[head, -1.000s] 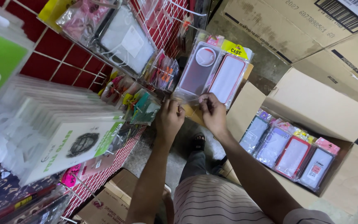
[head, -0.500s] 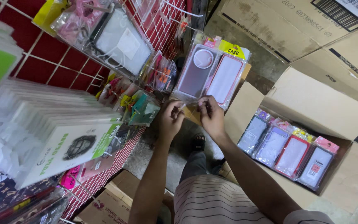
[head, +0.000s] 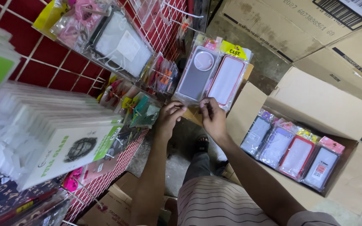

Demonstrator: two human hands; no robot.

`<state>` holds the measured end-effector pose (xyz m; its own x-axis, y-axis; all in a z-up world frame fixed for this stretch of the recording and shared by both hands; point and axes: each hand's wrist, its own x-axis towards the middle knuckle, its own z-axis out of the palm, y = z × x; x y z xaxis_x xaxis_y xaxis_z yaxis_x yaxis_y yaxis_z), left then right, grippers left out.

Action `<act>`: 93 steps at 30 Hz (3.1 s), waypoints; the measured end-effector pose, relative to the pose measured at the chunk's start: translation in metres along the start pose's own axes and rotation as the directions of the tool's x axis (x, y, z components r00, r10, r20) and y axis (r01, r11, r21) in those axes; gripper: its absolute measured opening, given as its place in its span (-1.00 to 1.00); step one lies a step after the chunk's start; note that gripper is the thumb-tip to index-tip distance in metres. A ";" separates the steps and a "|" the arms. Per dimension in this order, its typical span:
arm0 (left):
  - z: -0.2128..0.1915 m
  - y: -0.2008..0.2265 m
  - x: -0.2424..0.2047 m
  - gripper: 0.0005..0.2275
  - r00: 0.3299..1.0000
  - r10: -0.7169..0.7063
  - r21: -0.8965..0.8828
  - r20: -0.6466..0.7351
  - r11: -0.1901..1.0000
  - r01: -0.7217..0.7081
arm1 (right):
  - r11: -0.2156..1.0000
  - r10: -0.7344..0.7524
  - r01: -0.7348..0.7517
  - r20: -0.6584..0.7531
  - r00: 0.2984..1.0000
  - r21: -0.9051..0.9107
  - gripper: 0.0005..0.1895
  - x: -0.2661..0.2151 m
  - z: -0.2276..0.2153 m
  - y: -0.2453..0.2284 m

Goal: Organizing, checking, and packaging phone cases from a box onto a display or into sleeves.

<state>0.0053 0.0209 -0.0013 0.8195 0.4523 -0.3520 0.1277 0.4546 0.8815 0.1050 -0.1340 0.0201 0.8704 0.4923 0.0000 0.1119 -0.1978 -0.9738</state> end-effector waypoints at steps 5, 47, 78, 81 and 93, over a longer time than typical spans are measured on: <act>-0.003 -0.001 0.004 -0.88 0.996 -0.073 0.007 -0.059 0.997 0.074 | 0.984 -0.173 0.169 -0.096 0.980 -0.055 -0.84 -0.015 -0.004 -0.008; 0.017 0.027 -0.013 -0.91 0.970 -0.159 -0.048 -0.186 0.987 0.153 | 0.338 0.426 -0.575 0.424 0.799 0.745 -0.44 -0.010 0.021 -0.002; 0.045 0.046 -0.125 -0.81 0.860 0.374 0.491 -0.347 0.854 -0.173 | 0.539 0.211 -0.340 0.268 0.940 0.771 -0.66 -0.026 -0.062 -0.056; 0.100 0.100 -0.118 -0.75 0.762 0.644 0.554 -0.068 0.660 -0.508 | 0.523 0.129 -0.319 0.296 0.946 0.790 -0.69 -0.039 -0.093 -0.049; 0.225 0.092 -0.101 -0.86 0.870 0.461 0.367 0.174 0.790 -0.492 | 0.464 0.166 -0.155 0.086 0.982 0.872 -0.71 -0.063 -0.212 -0.035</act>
<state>0.0593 -0.1556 0.1859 0.8691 0.4697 0.1548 -0.0968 -0.1453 0.9846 0.1474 -0.3375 0.1026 0.8325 0.5236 -0.1811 -0.5010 0.5717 -0.6497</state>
